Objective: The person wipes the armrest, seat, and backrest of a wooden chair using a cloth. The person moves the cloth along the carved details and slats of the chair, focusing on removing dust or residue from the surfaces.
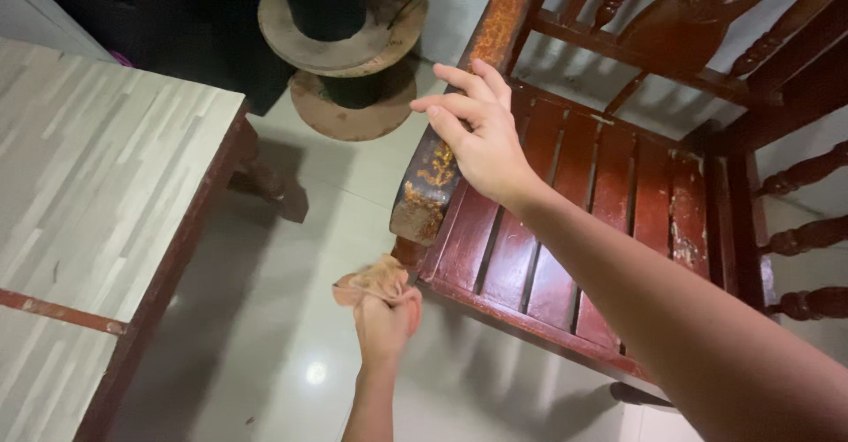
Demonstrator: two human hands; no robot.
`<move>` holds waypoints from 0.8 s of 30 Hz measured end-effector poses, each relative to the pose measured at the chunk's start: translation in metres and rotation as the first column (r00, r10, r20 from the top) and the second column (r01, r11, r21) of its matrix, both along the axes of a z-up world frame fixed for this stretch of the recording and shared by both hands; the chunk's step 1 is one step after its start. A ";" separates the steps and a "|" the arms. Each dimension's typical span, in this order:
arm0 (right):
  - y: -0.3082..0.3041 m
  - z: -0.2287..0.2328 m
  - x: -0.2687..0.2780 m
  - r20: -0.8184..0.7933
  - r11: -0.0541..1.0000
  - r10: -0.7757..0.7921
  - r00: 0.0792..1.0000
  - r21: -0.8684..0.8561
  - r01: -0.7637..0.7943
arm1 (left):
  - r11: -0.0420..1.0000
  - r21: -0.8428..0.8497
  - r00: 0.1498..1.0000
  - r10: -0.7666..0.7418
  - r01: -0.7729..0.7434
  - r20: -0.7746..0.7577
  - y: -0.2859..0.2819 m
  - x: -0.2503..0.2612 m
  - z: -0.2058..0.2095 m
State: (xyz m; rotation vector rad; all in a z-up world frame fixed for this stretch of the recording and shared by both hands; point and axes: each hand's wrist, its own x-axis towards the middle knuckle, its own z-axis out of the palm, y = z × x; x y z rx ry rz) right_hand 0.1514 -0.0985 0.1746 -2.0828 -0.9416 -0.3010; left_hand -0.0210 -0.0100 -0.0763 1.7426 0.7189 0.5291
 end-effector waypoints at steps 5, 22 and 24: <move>-0.002 -0.002 0.001 0.009 1.000 0.004 1.000 0.000 -0.004 | 0.942 -0.300 0.964 -0.071 0.150 0.258 0.006 0.011 -0.032; 0.000 -0.004 0.001 0.003 1.000 -0.010 1.000 0.027 0.010 | 0.860 -0.505 0.979 0.037 0.070 0.198 0.033 0.042 -0.048; -0.001 -0.004 0.001 0.013 1.000 -0.017 1.000 0.017 0.017 | 0.979 -0.203 1.000 -0.008 0.006 -0.012 0.034 0.031 -0.044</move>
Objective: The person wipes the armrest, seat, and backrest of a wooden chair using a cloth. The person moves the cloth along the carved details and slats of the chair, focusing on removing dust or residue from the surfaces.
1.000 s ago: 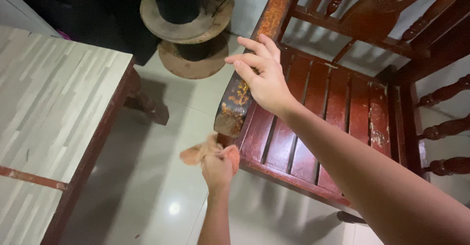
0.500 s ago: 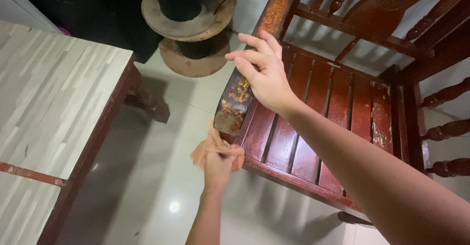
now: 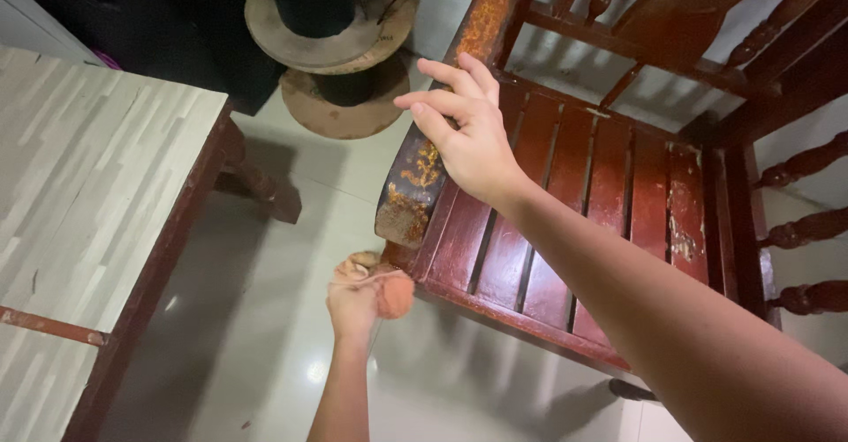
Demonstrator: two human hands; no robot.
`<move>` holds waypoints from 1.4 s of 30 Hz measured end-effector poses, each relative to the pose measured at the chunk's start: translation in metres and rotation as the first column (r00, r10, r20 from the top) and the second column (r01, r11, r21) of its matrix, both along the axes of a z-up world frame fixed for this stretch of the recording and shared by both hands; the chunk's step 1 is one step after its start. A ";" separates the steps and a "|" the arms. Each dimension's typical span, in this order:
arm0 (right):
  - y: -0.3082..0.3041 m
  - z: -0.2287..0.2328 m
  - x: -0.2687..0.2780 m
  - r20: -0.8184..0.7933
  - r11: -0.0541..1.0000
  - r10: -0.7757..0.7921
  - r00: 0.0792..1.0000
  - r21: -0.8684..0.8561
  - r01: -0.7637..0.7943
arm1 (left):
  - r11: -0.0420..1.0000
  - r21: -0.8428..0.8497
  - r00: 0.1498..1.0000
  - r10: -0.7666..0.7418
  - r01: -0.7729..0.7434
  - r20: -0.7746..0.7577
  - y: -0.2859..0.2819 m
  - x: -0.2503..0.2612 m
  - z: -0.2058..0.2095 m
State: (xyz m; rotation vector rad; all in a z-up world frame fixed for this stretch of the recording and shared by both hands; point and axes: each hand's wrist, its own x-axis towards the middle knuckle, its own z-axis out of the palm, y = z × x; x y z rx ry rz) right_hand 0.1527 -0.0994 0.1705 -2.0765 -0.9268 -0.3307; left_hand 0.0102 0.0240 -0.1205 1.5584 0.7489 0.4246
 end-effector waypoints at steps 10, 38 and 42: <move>0.001 0.000 0.000 -0.012 1.000 0.005 1.000 0.024 -0.004 | 0.987 0.128 0.989 -0.113 0.100 0.097 -0.041 0.005 0.060; -0.091 0.128 -0.043 -0.704 0.686 0.617 0.353 0.700 0.197 | 0.680 0.730 0.797 -0.405 -0.065 0.449 -0.059 0.015 0.450; -0.106 0.158 -0.066 -0.716 0.843 0.459 0.527 0.538 -0.004 | 0.729 0.682 0.883 -0.350 0.047 0.314 -0.078 0.034 0.453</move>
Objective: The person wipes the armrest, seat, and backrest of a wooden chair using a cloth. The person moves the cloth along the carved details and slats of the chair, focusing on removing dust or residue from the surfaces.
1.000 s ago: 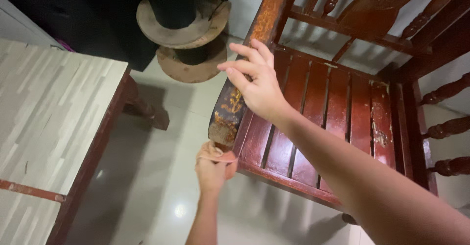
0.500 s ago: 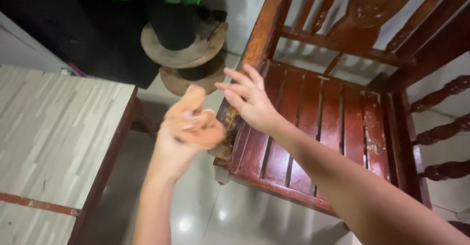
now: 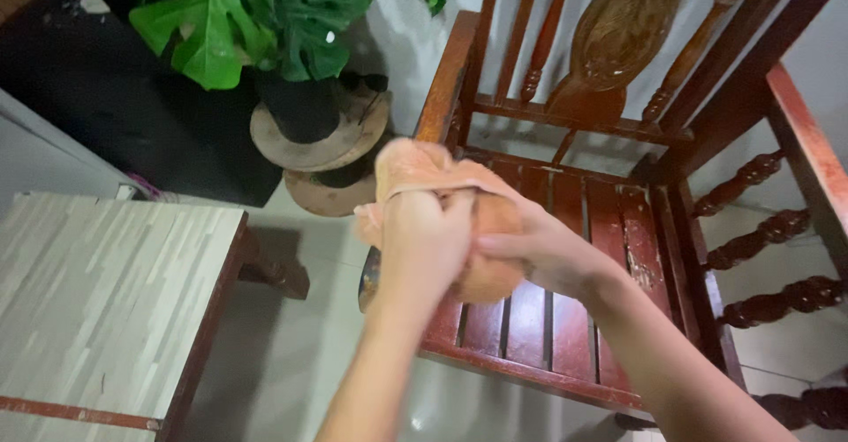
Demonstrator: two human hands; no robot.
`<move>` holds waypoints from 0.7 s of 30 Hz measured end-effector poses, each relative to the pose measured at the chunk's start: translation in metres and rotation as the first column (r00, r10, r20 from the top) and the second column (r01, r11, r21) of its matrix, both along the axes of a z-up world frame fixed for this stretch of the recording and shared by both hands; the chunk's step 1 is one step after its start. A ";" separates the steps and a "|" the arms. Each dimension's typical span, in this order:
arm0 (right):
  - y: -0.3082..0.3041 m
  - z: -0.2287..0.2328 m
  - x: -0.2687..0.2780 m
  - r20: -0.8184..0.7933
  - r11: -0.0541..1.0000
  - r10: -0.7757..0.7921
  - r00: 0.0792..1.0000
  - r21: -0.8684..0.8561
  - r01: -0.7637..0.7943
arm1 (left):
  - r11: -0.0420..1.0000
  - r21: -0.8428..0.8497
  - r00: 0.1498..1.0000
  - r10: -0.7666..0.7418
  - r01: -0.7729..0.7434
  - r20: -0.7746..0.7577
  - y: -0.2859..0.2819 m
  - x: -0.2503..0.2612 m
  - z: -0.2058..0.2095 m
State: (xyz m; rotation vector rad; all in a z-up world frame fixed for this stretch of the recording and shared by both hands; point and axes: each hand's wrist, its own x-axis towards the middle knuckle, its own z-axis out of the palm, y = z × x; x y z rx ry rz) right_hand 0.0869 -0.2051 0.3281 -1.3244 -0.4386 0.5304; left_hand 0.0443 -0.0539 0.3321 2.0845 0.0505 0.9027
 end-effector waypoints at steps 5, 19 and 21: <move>-0.021 0.019 0.021 0.337 0.824 -0.444 0.830 -0.210 0.526 | 0.830 -0.556 0.626 -0.461 0.053 -0.629 0.062 0.017 -0.014; 0.055 -0.040 0.059 0.357 0.917 -0.258 0.898 -0.201 0.344 | 0.816 0.197 0.704 0.571 -0.543 -0.423 0.024 0.043 -0.128; 0.086 -0.068 0.042 0.598 0.670 -0.015 0.801 -0.589 0.452 | 0.824 0.255 0.704 0.565 -0.505 -0.430 0.024 0.041 -0.126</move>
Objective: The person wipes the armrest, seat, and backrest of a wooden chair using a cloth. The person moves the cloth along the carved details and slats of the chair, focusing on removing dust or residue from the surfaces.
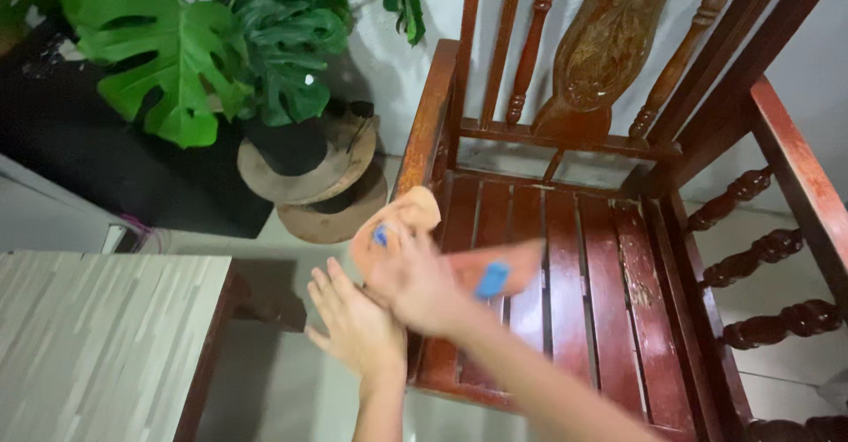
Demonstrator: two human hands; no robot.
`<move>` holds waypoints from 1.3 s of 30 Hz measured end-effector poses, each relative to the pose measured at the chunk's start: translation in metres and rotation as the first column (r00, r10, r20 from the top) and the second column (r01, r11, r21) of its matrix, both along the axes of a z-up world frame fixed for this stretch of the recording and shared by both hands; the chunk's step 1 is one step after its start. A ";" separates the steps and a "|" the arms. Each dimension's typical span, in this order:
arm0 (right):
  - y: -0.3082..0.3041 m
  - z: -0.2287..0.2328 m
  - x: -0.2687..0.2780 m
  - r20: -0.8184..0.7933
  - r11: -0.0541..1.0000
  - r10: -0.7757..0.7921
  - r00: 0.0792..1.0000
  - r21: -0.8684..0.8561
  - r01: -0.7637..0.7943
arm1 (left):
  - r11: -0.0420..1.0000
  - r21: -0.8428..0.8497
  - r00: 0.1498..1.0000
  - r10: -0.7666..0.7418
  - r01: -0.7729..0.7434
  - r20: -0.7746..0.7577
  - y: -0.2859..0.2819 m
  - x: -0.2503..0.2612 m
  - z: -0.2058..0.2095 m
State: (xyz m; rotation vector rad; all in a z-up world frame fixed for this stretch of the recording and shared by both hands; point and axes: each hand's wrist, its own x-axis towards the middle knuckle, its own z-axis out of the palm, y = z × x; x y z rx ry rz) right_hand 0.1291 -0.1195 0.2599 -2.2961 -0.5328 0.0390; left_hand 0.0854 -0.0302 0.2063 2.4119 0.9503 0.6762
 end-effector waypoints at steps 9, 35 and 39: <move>0.020 0.017 0.072 -0.190 0.971 -0.122 0.974 -0.225 0.077 | 0.995 0.093 0.997 0.028 -0.022 -0.066 -0.002 0.005 -0.003; -0.044 -0.036 0.020 0.106 0.964 0.168 0.980 -0.228 -0.140 | 0.972 0.212 0.994 0.093 -0.102 0.051 -0.002 0.028 -0.054; -0.070 -0.075 0.028 -0.266 0.915 -0.242 0.933 0.259 0.311 | 0.981 0.183 0.967 0.010 -0.058 0.255 0.008 0.032 -0.083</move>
